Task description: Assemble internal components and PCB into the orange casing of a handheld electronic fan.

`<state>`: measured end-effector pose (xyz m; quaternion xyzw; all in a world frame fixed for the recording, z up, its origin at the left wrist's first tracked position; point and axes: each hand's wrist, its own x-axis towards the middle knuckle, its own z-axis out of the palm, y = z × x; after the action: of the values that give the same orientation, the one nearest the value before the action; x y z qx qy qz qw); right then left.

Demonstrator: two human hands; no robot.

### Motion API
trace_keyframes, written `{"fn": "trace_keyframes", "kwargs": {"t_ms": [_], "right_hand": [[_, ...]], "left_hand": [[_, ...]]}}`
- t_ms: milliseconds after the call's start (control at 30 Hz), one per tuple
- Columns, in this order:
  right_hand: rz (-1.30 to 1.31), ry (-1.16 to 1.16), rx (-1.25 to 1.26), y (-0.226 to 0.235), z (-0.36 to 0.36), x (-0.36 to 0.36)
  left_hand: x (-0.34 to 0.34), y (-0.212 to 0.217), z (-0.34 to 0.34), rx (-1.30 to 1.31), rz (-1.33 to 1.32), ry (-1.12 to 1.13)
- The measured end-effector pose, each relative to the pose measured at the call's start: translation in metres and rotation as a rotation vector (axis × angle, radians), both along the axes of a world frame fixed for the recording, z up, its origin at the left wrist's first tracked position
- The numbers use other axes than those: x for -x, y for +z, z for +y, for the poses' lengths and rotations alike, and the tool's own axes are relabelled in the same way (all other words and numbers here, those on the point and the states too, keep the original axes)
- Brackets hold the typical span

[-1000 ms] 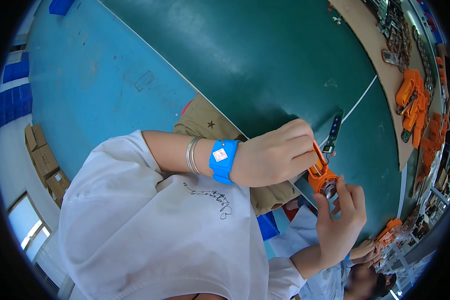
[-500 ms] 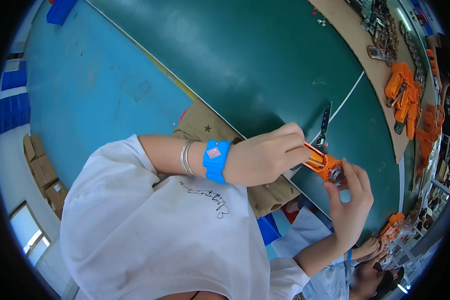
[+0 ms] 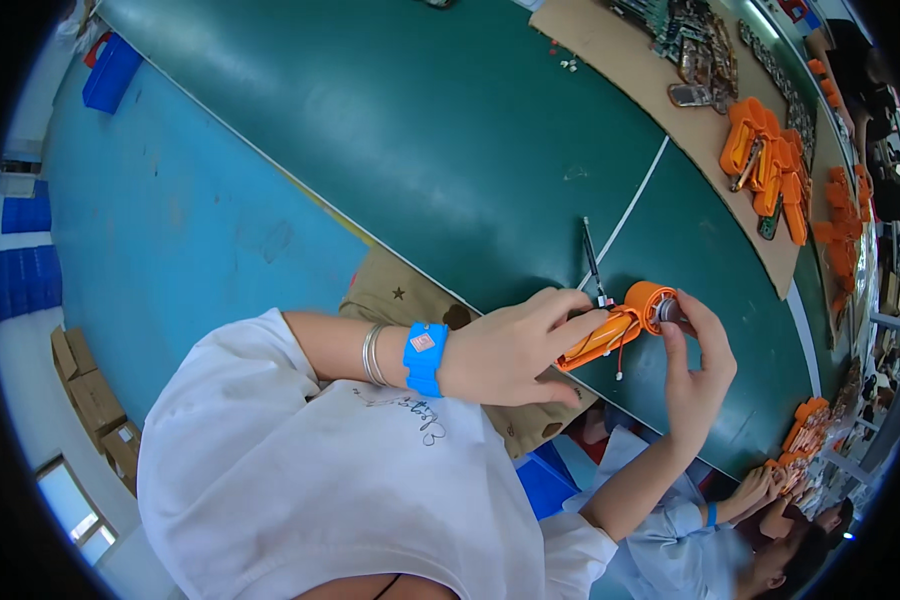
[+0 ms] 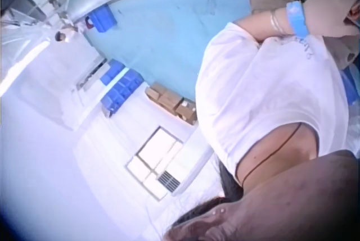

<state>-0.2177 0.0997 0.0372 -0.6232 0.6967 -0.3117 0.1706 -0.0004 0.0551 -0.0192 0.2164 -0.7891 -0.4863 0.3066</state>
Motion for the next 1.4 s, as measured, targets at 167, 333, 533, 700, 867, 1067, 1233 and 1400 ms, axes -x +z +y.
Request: {"fn": "trace_keyframes", "kwargs": {"t_ms": [167, 333, 533, 700, 867, 1067, 1233, 1400], "right_hand": [[-0.041, -0.033, 0.102, -0.009, -0.001, -0.001], [-0.074, -0.07, 0.09, -0.009, -0.001, -0.002], [-0.083, -0.091, 0.069, -0.007, -0.006, -0.006], [-0.053, -0.076, 0.057, -0.003, -0.01, -0.003], [-0.096, -0.161, -0.064, 0.003, -0.022, -0.008], [-0.026, -0.222, -0.081, 0.009, -0.019, -0.008], [0.15, -0.142, -0.118, 0.017, -0.022, -0.011], [0.051, -0.108, 0.059, 0.001, -0.013, -0.006]], "left_hand": [[0.011, -0.01, 0.006, 0.232, -0.114, -0.01], [0.013, -0.01, 0.006, 0.254, -0.101, -0.002], [0.01, -0.011, 0.004, 0.254, -0.081, 0.001], [0.011, -0.013, 0.004, 0.283, -0.04, 0.001], [0.015, -0.013, 0.007, 0.272, -0.04, 0.011], [0.023, -0.016, 0.011, 0.311, -0.026, 0.02], [0.018, -0.009, 0.006, 0.261, -0.053, -0.017], [0.015, -0.001, 0.01, 0.32, -0.117, 0.043]]}}
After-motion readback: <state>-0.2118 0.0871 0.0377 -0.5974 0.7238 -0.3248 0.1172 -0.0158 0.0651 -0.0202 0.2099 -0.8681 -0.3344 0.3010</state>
